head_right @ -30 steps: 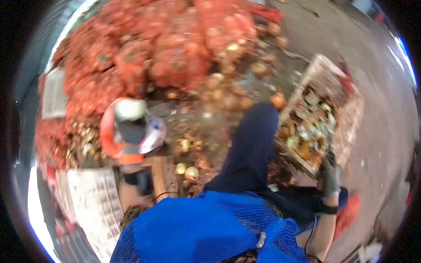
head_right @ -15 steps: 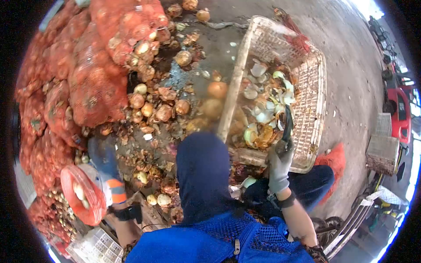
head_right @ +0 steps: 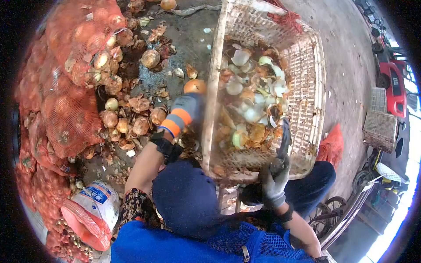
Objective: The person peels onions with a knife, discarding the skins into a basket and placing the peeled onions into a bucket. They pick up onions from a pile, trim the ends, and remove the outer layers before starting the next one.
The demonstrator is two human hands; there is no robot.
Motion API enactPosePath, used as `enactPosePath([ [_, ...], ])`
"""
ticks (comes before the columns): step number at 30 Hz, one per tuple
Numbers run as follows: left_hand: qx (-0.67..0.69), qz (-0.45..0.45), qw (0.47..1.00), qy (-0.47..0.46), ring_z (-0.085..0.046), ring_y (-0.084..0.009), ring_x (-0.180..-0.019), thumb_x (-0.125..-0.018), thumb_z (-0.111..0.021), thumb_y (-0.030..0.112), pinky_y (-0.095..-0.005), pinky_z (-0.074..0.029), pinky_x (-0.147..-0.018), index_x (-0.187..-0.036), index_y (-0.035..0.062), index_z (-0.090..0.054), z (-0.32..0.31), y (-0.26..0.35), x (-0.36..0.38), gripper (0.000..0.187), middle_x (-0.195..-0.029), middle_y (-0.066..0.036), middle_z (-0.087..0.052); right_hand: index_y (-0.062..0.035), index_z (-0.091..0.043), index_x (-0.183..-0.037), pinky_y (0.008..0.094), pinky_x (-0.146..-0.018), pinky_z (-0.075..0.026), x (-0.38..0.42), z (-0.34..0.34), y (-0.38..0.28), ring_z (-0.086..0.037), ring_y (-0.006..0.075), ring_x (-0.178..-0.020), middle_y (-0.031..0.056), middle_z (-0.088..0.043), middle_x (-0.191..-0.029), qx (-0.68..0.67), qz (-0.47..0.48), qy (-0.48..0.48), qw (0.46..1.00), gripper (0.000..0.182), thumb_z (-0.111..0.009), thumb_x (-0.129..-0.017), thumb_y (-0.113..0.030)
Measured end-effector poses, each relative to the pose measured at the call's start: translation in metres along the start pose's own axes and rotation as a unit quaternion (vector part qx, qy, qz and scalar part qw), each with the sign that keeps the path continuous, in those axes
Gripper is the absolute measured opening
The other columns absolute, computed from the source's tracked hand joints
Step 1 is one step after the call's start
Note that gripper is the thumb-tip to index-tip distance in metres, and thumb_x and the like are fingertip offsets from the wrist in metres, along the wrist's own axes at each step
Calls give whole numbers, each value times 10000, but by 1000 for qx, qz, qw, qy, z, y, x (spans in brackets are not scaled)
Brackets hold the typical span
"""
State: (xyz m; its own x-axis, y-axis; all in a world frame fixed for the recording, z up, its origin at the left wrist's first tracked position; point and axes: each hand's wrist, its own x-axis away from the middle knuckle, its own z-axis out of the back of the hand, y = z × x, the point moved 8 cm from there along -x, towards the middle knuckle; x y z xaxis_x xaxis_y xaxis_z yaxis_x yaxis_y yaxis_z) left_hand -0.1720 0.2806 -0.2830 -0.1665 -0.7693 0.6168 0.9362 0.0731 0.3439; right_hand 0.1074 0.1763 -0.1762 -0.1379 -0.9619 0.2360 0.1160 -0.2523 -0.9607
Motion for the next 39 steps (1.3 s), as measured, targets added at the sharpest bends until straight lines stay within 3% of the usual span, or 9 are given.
enactPosePath([
  [4,-102,-159,929,320,-628,-259,-898,-740,-580,121,-405,-509,-725,-1134,88,-544,-34,-3,-4,396,-1040,-113,-627,-50,-342,-1291,222,-446,-411,5,1,-2,-474,90,-531,9,-494,-776,18,1,-3,1000,521,-554,-819,16],
  [7,-67,28,994,76,-624,-278,-909,-747,-588,143,-404,-508,-730,-1193,85,-520,-45,-26,-3,454,-1067,-129,-613,-41,-346,-1279,220,-448,-414,0,1,-1,-477,93,-533,14,-499,-783,14,11,7,1000,522,-559,-806,9],
  [11,-13,125,982,139,-546,-356,-1089,-692,-649,541,-433,-454,-901,-1291,8,-447,-58,-96,31,827,-1242,-210,-525,-27,-346,-1277,220,-449,-419,2,3,3,-481,95,-544,28,-505,-797,43,-4,7,999,532,-565,-792,2],
  [17,7,-8,959,285,-497,-378,-1155,-697,-693,477,-429,-436,-937,-1312,-2,-414,-43,-57,31,828,-1298,-246,-469,-33,-358,-1269,214,-454,-412,2,-2,-3,-477,82,-560,16,-498,-797,26,35,-17,999,538,-580,-779,-9],
  [21,91,144,966,197,-513,-413,-1110,-703,-719,416,-461,-443,-917,-1303,7,-425,-60,-69,5,784,-1269,-246,-488,-46,-365,-1268,206,-473,-400,3,-2,0,-463,76,-573,-3,-473,-771,-4,1,-41,999,524,-559,-784,5],
  [25,368,82,847,374,-549,-325,-1031,-755,-668,430,-419,-488,-839,-1202,16,-511,-67,-126,22,630,-1154,-152,-565,-56,-372,-1250,211,-487,-398,2,-7,-1,-451,74,-575,-11,-465,-749,-13,15,-35,999,479,-514,-802,37],
  [27,860,3,442,256,-558,-252,-993,-806,-595,528,-423,-498,-811,-1090,97,-574,-68,-135,45,516,-1087,-95,-585,-68,-374,-1245,215,-484,-395,2,-9,-3,-439,71,-567,-12,-461,-748,-54,35,-49,997,469,-519,-812,36],
  [29,931,-115,300,170,-534,-262,-1113,-808,-556,589,-398,-495,-852,-1197,128,-555,-1,-110,99,603,-1221,-66,-567,-77,-384,-1234,219,-477,-393,-6,-6,12,-436,73,-562,-10,-457,-746,-13,41,-48,998,465,-543,-808,22],
  [39,869,-317,344,164,-543,-287,-1128,-838,-502,541,-412,-460,-926,-1265,62,-505,146,80,303,641,-1267,-115,-546,5,-413,-1249,218,-541,-456,60,-89,-154,-542,91,-659,40,-577,-884,-163,4,-262,951,561,-694,-786,-140],
])
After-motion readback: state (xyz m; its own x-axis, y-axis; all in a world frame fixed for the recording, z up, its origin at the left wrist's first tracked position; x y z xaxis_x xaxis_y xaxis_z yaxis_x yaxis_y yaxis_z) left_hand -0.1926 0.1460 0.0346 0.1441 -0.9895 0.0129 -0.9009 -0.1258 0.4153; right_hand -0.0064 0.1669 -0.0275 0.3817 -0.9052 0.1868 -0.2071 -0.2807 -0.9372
